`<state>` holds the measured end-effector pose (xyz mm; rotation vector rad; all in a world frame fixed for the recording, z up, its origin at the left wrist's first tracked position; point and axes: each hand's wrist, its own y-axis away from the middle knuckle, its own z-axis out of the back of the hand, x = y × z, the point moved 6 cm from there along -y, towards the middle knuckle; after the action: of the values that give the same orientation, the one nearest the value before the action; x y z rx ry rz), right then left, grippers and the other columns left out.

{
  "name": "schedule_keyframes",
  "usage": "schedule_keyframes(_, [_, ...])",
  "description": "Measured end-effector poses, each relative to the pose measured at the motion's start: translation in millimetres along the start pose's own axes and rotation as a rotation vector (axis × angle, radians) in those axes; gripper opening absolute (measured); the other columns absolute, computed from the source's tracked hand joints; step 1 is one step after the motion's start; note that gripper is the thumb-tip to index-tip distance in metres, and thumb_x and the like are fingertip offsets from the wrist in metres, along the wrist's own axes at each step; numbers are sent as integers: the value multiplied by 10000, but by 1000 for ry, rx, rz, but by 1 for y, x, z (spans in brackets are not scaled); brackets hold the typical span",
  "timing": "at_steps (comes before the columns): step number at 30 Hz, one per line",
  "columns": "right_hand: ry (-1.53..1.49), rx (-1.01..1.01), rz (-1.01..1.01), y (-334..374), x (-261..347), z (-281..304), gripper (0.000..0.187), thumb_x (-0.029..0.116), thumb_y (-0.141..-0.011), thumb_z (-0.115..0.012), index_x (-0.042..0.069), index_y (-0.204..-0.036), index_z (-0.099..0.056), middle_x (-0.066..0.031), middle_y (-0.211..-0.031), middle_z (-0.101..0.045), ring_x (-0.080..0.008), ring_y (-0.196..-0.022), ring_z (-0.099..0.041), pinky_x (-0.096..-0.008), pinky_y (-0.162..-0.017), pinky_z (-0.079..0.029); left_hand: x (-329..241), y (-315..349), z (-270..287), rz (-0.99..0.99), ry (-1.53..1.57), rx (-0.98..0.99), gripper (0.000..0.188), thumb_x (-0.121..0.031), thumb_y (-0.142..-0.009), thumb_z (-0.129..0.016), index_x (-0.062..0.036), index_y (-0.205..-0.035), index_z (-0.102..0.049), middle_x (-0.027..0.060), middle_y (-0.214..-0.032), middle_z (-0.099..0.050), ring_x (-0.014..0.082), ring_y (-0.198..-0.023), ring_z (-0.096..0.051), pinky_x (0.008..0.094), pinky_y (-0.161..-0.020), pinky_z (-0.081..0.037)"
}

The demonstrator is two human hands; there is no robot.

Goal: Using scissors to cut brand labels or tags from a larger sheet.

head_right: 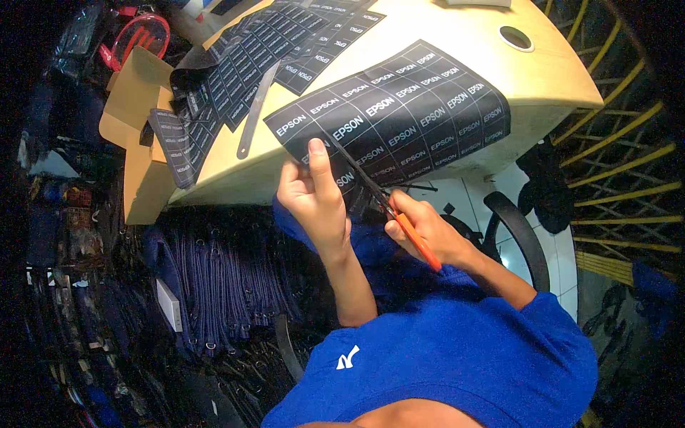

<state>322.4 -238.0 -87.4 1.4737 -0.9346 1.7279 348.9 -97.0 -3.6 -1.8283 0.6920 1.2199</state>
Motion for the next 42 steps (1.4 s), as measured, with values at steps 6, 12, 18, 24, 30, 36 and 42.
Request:
schedule_keyframes(6, [18,31,-9,1,-4,-2,534,538,-892,-505,15,-829,-414,-97,-574,-359,-198,-523,-354,-353,-490,-331,6,-1,6,19,-21,31,142,-117,-923,-576,22,-907,-600,16,-866,-617,40,-762,-507,194,-683,-395])
schedule_keyframes(12, [-20,11,0,2,4,-4,568,586,-877,-489,24,-825,-421,-61,-604,-383,-167,-545,-373,-336,-499,-344,-5,0,2,-113,-15,-8,259,-159,-917,-602,-44,-711,-497,-83,-573,-424,-26,-503,-325,166,-438,-221])
schedule_keyframes(18, [-14,39,-3,2,9,-5,634,642,-845,-476,12,-870,-409,-85,-715,-424,-168,-629,-419,-324,-558,-380,-8,1,3,-99,-3,36,185,-154,-917,-600,-11,-806,-562,-76,-602,-474,-28,-523,-352,162,-450,-247])
schedule_keyframes(24, [-33,71,5,-2,7,-8,666,675,-851,-397,11,-891,-403,-99,-763,-435,-186,-670,-445,-329,-597,-402,-2,7,0,-95,45,81,161,-154,-916,-601,-7,-851,-587,-69,-644,-517,-26,-541,-379,157,-464,-265])
schedule_keyframes(30, [-31,59,6,-3,7,-8,720,731,-828,-351,14,-879,-404,-84,-753,-432,-178,-670,-439,-328,-592,-399,2,12,0,-30,60,132,187,-140,-933,-571,33,-987,-613,39,-895,-642,53,-787,-540,195,-716,-417])
schedule_keyframes(36, [-32,40,-21,-5,6,-7,760,771,-802,-347,16,-868,-413,-72,-745,-422,-166,-673,-431,-322,-588,-398,4,12,3,-17,27,160,168,-129,-934,-566,32,-967,-602,39,-894,-638,55,-790,-536,197,-720,-413])
schedule_keyframes(42, [-246,56,-105,-3,-1,-12,767,744,-768,-478,30,-1027,-376,30,-670,-363,-43,-533,-306,-202,-444,-258,3,11,0,-36,29,135,148,-123,-935,-564,23,-944,-591,22,-857,-621,37,-751,-508,183,-679,-401])
